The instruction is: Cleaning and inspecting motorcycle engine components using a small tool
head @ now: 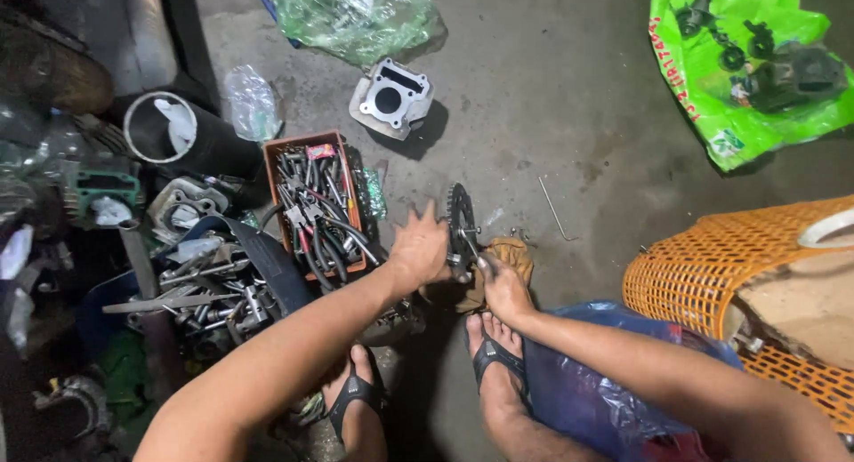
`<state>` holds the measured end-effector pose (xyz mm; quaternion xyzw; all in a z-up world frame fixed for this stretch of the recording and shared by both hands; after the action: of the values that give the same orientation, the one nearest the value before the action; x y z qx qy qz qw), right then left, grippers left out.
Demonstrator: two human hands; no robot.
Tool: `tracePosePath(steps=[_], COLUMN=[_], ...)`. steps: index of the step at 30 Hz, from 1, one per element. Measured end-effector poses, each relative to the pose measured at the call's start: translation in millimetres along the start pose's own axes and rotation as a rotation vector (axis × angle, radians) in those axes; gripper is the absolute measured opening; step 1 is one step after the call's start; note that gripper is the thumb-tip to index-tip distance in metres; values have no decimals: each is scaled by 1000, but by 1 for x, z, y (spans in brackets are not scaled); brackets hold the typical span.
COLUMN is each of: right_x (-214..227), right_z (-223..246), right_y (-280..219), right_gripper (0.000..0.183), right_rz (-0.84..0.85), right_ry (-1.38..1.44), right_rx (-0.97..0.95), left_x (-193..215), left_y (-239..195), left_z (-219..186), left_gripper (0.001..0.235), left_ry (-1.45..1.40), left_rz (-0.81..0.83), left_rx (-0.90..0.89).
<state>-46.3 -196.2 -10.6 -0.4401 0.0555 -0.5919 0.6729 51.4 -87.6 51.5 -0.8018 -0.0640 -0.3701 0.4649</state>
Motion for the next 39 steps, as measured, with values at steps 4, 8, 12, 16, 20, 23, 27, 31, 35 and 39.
tracePosePath(steps=[4,8,12,16,20,23,27,31,35,39], right_x=[8,7,-17,-9,4,-24,-44,-43,-42,-50], right_z=[19,18,-6,16,54,50,58,43,40,13], right_y=[-16,-32,-36,-38,-52,-69,-89,-80,-77,-57], right_gripper=[33,33,28,29,33,34,28,26,26,36], right_rz=[5,2,-1,-27,-31,-33,-281,-291,-248,-211], right_ry=[114,100,67,76,32,-282,-1036,-957,-942,-904], right_rx=[6,-116,-267,-269,-259,99,783,842,907,918], left_x=[-14,-33,-29,-30,-14,-23,-40,-42,-52,-56], left_y=[11,21,8,4,-8,-6,7,12,21,24], left_z=[7,15,1,-1,-6,-7,-2,0,4,5], left_gripper=[68,65,72,66,58,59,72,68,68,71], left_ry=[-122,-144,-152,-133,-111,-108,-122,-116,-113,-106], left_rz=[79,102,60,18,-100,-106,-72,-126,-129,-147], left_rx=[12,37,50,42,38,25,44,29,38,37])
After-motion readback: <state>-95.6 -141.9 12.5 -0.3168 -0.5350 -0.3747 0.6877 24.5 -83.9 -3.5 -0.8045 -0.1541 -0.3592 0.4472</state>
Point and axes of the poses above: each hand's wrist, its own y-axis towards the middle knuckle, its own x-axis out of the back of the hand, z = x × y, the point moved 8 cm from there along y, towards the middle knuckle, and after that the axes turned 14 degrees about z, right-handed, at the moved point
